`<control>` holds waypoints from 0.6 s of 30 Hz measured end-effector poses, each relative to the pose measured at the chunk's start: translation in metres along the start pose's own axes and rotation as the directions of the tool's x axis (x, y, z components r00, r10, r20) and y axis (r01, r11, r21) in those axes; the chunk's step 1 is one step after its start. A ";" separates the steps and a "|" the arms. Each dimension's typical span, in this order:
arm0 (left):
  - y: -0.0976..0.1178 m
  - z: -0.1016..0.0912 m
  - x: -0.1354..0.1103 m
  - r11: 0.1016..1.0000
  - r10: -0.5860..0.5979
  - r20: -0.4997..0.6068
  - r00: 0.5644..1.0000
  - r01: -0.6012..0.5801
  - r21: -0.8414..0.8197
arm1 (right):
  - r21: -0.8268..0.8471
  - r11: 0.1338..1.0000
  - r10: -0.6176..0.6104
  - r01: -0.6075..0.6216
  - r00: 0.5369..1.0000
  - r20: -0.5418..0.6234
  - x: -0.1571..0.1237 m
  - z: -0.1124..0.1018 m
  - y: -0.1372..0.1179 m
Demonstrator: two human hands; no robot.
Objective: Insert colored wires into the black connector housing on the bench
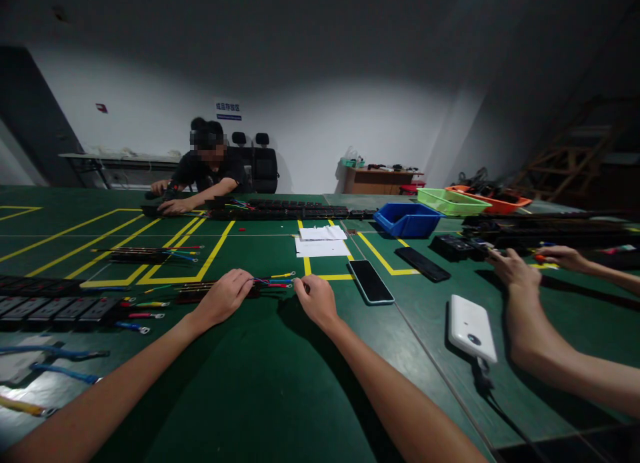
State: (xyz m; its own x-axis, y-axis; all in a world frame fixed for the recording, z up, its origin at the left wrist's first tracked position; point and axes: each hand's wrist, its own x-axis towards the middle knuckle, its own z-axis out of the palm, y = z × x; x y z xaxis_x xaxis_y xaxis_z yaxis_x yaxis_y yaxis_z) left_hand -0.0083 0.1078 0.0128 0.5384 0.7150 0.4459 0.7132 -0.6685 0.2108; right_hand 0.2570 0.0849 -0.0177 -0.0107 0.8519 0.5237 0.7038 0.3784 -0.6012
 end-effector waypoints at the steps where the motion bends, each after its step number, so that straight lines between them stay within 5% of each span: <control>1: 0.000 0.000 0.000 1.000 0.002 -0.001 1.000 -0.002 -0.001 | -0.004 1.000 -0.002 0.002 1.000 0.000 0.000 0.000 0.000; 18: 0.000 0.002 -0.001 0.999 -0.002 -0.073 0.997 0.005 0.032 | -0.052 0.997 -0.056 0.056 0.998 0.008 0.000 0.001 0.001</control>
State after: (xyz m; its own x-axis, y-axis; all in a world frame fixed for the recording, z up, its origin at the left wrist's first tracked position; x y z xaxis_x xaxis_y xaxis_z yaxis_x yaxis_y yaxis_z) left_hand -0.0086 0.1074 0.0106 0.5027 0.6997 0.5077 0.7295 -0.6585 0.1851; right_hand 0.2573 0.0855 -0.0192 -0.0560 0.8323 0.5515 0.7381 0.4065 -0.5385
